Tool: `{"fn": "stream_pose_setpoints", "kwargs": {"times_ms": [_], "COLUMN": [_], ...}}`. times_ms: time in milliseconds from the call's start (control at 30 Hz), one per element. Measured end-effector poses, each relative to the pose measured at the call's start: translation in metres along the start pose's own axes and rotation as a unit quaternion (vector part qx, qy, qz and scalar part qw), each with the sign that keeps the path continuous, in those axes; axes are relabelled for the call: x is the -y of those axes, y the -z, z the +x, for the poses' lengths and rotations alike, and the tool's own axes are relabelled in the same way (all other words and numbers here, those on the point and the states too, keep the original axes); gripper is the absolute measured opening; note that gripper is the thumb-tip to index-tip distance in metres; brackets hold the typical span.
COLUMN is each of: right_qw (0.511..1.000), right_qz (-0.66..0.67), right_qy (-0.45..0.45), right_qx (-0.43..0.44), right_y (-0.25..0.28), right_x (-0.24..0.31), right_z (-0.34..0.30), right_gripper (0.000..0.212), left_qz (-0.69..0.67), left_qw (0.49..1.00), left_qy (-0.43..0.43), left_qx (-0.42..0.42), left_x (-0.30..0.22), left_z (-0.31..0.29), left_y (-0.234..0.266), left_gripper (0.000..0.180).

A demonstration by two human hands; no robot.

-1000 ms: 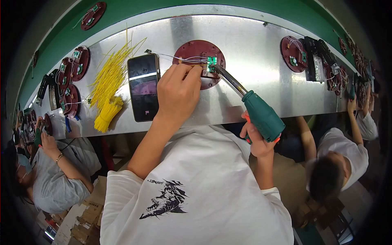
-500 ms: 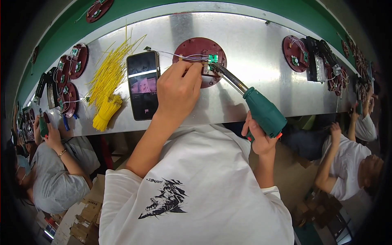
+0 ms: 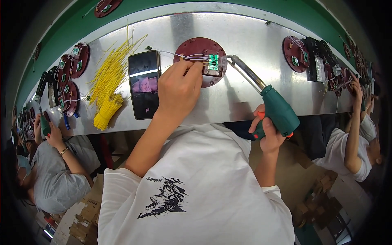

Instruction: Soldering electronic components onto small circuit boards on a factory assembly line.

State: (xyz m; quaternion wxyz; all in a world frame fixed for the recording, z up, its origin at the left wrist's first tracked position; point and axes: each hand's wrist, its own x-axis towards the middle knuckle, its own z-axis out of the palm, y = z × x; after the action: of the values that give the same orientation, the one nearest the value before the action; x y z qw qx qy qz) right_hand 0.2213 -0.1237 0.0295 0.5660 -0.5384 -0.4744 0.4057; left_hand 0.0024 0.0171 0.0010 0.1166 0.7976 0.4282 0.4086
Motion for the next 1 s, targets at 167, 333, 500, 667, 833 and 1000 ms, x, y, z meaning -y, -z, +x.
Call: {"fn": "stream_pose_setpoints", "kwargs": {"times_ms": [167, 333, 500, 667, 833, 1000], "right_qw": [0.999, 0.993, 0.983, 0.983, 0.981, 0.98], "right_qz": [0.021, 0.082, 0.152, 0.149, 0.172, 0.164], "right_qy": [0.021, -0.004, -0.002, -0.007, -0.024, -0.049], "right_qx": [-0.039, -0.085, -0.1, -0.107, -0.084, -0.098], "right_y": [0.008, 0.023, 0.036, 0.04, 0.044, 0.045], "right_x": [-0.007, -0.018, -0.029, -0.034, -0.036, -0.036], "right_z": [0.008, 0.02, 0.029, 0.029, 0.028, 0.028], "right_gripper": [0.04, 0.037, 0.039, 0.041, 0.043, 0.045], "left_qz": [0.003, 0.006, 0.021, 0.053, 0.069, 0.051], "left_qw": [1.0, 1.0, 1.0, 0.998, 0.996, 0.997], "left_qy": [0.002, -0.002, -0.001, -0.005, -0.004, 0.01], "left_qx": [-0.001, -0.003, -0.007, -0.022, -0.052, -0.049], "left_x": [0.0, -0.001, -0.002, -0.004, 0.001, -0.001], "left_z": [0.0, 0.0, -0.002, -0.004, -0.009, -0.012], "left_y": [0.001, -0.001, -0.002, -0.001, -0.014, -0.013], "left_gripper": [0.019, 0.018, 0.019, 0.017, 0.012, 0.011]}}
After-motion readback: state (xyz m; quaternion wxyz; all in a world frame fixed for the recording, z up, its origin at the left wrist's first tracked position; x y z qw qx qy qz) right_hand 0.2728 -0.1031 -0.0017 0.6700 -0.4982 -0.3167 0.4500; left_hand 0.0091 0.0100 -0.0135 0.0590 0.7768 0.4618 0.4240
